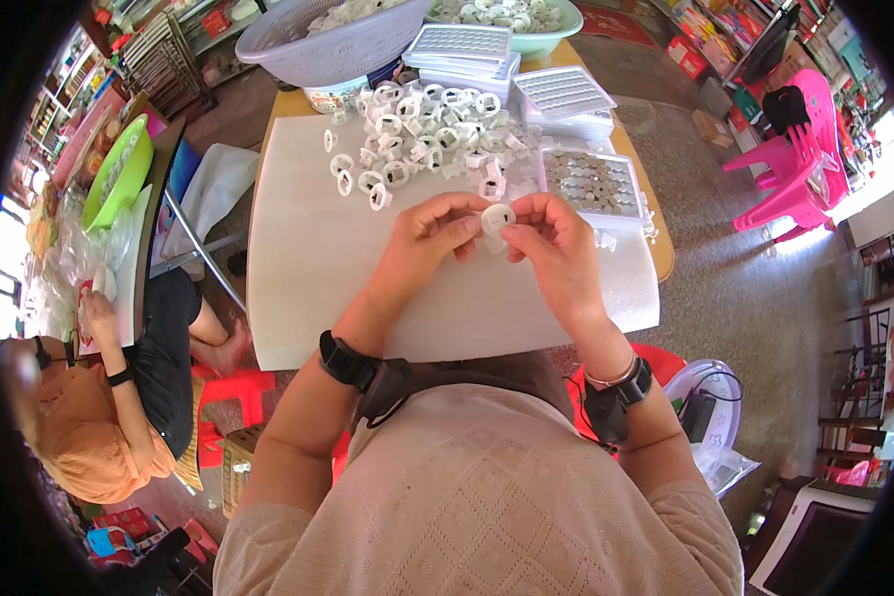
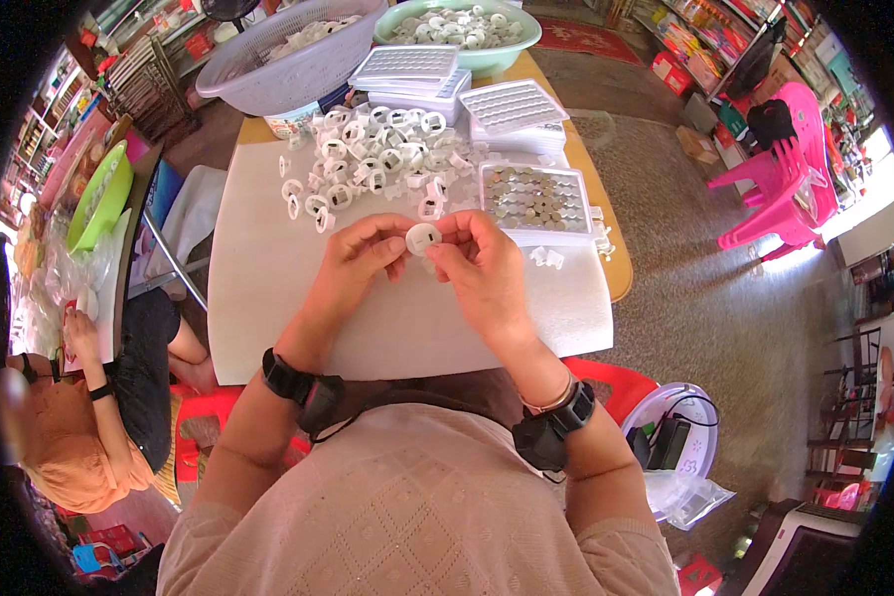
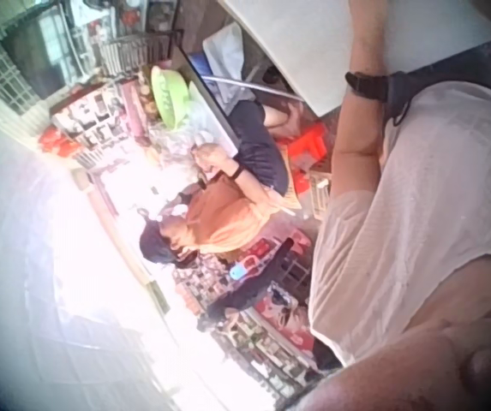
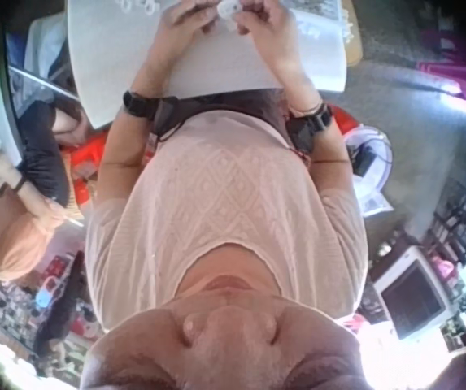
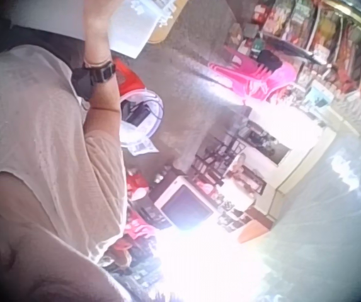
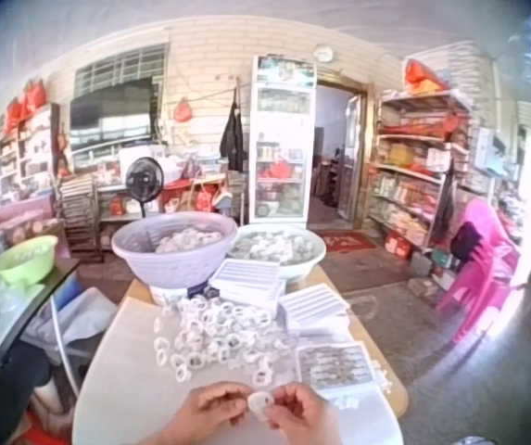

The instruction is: Assemble small plastic components by inserting a inner part into a white circular base.

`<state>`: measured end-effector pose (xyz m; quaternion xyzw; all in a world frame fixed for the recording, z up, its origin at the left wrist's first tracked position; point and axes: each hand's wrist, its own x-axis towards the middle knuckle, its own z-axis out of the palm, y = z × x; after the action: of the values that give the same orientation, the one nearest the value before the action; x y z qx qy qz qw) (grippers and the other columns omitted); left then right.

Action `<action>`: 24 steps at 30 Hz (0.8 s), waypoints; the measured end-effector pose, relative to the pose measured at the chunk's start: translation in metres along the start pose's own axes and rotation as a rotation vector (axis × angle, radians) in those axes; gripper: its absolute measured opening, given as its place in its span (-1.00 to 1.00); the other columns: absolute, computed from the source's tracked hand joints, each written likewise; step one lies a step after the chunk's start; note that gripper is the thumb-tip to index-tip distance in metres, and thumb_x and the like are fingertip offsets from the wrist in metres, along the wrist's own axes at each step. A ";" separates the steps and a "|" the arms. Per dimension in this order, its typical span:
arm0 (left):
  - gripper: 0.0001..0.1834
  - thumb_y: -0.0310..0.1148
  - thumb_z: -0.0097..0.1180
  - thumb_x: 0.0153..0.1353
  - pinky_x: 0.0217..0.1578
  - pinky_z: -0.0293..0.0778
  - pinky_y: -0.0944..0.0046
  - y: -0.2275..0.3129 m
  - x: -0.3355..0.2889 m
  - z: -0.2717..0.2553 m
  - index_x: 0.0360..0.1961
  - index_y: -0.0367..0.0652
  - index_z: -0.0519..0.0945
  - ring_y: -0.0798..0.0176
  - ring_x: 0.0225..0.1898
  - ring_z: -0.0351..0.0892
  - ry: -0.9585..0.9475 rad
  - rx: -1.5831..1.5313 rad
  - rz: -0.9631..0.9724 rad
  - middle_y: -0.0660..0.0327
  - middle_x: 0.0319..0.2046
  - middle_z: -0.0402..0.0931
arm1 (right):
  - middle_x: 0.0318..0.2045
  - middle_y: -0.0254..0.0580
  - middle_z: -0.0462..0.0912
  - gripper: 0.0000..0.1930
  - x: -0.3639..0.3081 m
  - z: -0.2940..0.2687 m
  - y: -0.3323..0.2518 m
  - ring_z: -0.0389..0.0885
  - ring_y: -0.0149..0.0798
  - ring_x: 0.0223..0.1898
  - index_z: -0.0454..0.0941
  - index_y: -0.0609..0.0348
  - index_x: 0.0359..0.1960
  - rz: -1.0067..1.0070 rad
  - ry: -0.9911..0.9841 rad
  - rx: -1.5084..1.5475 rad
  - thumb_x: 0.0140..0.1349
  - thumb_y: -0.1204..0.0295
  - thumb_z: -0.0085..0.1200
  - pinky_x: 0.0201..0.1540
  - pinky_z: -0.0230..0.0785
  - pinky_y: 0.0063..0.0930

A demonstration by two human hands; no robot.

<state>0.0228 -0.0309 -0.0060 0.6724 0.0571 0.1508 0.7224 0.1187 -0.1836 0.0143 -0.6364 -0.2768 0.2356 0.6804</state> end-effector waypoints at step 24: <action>-0.87 -0.51 0.07 0.17 -0.62 0.21 0.53 -0.008 0.006 0.001 -0.23 -0.16 0.50 0.57 -0.60 0.32 0.127 0.258 0.025 0.38 -0.53 0.46 | -0.56 -0.16 0.57 -0.85 0.005 0.016 0.030 0.53 -0.33 -0.57 0.37 0.22 -0.20 -0.223 0.019 -0.213 0.20 0.58 -0.01 -0.49 0.35 -0.49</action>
<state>0.0302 -0.0308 -0.0131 0.7495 0.1133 0.1934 0.6229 0.1125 -0.1661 -0.0150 -0.6726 -0.3625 0.1217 0.6335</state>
